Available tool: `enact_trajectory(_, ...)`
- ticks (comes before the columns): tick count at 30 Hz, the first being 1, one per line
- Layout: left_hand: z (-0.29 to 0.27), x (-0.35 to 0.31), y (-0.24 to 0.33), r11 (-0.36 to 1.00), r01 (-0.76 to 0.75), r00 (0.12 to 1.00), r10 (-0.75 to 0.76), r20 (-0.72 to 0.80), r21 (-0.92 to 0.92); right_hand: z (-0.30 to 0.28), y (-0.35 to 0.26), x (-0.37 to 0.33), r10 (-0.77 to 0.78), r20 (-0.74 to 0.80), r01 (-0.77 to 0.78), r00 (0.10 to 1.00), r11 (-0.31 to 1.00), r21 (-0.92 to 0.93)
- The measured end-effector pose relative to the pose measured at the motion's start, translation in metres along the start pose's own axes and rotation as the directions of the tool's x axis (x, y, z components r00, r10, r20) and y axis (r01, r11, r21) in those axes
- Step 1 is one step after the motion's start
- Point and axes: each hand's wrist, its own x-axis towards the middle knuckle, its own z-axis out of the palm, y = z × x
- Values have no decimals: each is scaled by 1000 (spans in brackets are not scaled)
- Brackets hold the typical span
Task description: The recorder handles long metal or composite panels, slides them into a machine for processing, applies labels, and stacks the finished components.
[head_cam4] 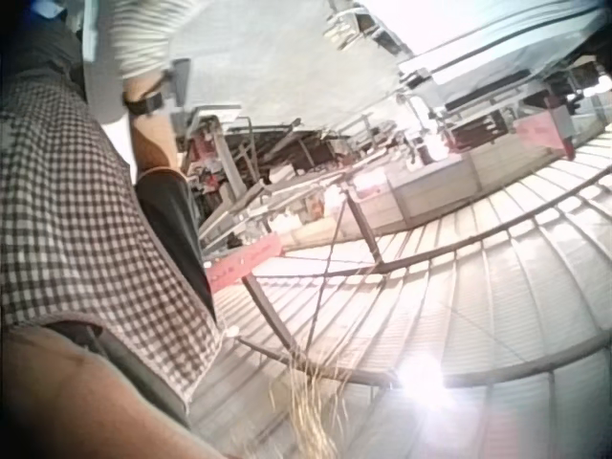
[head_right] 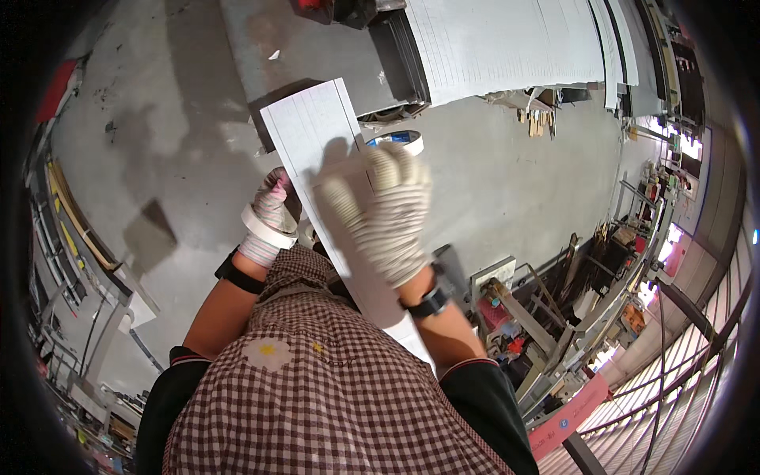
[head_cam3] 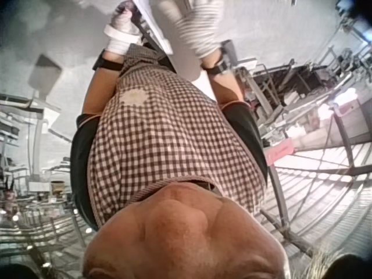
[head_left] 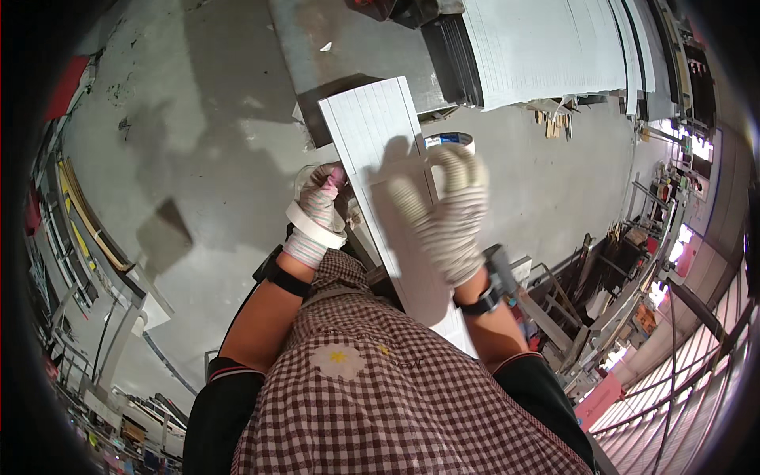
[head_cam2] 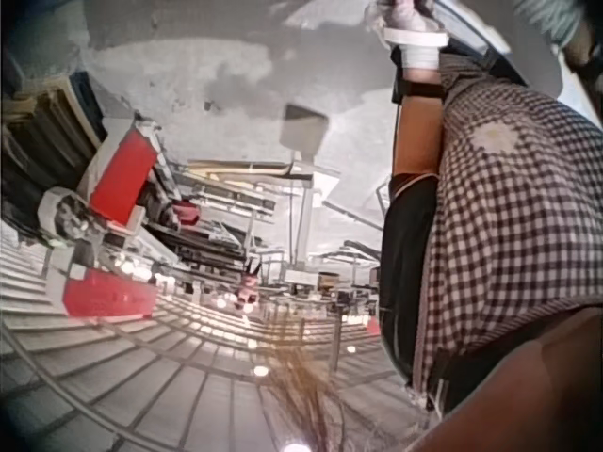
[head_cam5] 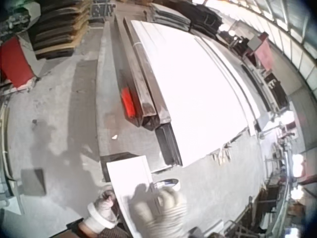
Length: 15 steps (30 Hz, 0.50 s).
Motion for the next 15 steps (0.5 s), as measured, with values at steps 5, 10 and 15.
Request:
enact_trajectory(5, -28, 25, -16, 850, -92, 994, 44, 104, 519, 28, -38, -4, 159, 110, -142, 981, 978, -152)
enact_trajectory(10, -58, 42, -44, 903, 85, 992, -116, 49, 422, 26, -39, -2, 150, 99, -133, 984, 979, -155)
enact_trajectory(15, -29, 82, -108, 911, 255, 963, -268, -7, 323, 28, -45, 0, 163, 97, -149, 982, 979, -137)
